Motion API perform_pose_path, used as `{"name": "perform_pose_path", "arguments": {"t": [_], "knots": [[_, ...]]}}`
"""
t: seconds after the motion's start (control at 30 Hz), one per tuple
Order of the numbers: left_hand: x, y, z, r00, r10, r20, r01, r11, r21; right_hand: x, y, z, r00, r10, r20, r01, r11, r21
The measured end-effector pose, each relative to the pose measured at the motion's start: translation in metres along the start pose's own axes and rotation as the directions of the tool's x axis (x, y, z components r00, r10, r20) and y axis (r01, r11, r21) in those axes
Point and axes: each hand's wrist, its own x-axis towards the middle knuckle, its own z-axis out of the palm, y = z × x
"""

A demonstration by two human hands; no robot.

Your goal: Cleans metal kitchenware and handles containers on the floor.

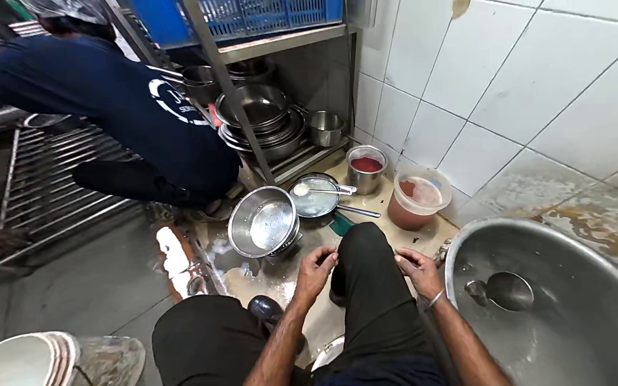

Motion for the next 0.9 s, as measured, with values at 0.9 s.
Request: {"name": "perform_pose_path", "arguments": {"t": [0.9], "knots": [[0.056, -0.036, 0.113, 0.946, -0.262, 0.191, 0.282, 0.955, -0.088, 0.035, 0.048, -0.022, 0.968, 0.158, -0.195, -0.129, 0.980, 0.153]]}}
